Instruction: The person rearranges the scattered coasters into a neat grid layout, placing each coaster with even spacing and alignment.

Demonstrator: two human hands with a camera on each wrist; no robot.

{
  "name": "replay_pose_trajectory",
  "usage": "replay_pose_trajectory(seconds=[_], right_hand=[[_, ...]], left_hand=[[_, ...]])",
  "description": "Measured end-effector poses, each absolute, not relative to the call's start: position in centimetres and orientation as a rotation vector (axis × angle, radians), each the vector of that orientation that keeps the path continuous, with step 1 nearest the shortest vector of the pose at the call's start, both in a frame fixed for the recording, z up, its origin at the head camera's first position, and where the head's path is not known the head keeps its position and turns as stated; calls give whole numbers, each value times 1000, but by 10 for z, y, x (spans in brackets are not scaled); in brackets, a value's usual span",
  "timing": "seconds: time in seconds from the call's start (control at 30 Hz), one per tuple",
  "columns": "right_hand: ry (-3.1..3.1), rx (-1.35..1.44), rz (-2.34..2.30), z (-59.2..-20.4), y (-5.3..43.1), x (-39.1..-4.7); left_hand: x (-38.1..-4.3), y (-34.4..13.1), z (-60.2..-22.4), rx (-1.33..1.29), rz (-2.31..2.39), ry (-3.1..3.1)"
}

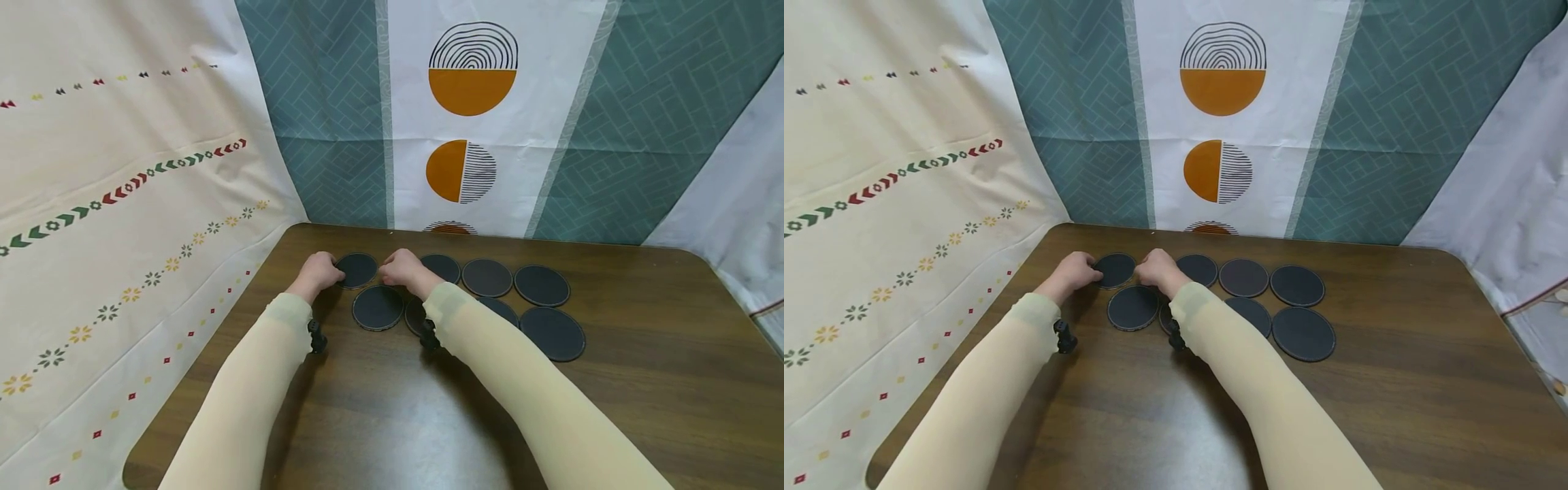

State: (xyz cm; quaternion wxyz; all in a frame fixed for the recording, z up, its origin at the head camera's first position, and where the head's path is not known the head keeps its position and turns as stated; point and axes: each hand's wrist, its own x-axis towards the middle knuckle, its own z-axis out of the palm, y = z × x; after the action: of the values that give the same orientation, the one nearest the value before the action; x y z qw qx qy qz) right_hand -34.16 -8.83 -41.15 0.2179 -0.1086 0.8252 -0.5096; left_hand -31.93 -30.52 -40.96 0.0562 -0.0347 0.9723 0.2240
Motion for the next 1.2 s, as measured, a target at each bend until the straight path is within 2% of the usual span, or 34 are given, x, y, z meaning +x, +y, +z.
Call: replay_pose_trajectory(seconds=[0.57,1.2], right_hand=[[2169,-169,-1513,-409,-89,-340],[1995,-29,-1699,-419,-85,-354]], left_hand=[[-318,-289,-408,-205,908,2837],[-323,-290,-413,-261,1268,2742]])
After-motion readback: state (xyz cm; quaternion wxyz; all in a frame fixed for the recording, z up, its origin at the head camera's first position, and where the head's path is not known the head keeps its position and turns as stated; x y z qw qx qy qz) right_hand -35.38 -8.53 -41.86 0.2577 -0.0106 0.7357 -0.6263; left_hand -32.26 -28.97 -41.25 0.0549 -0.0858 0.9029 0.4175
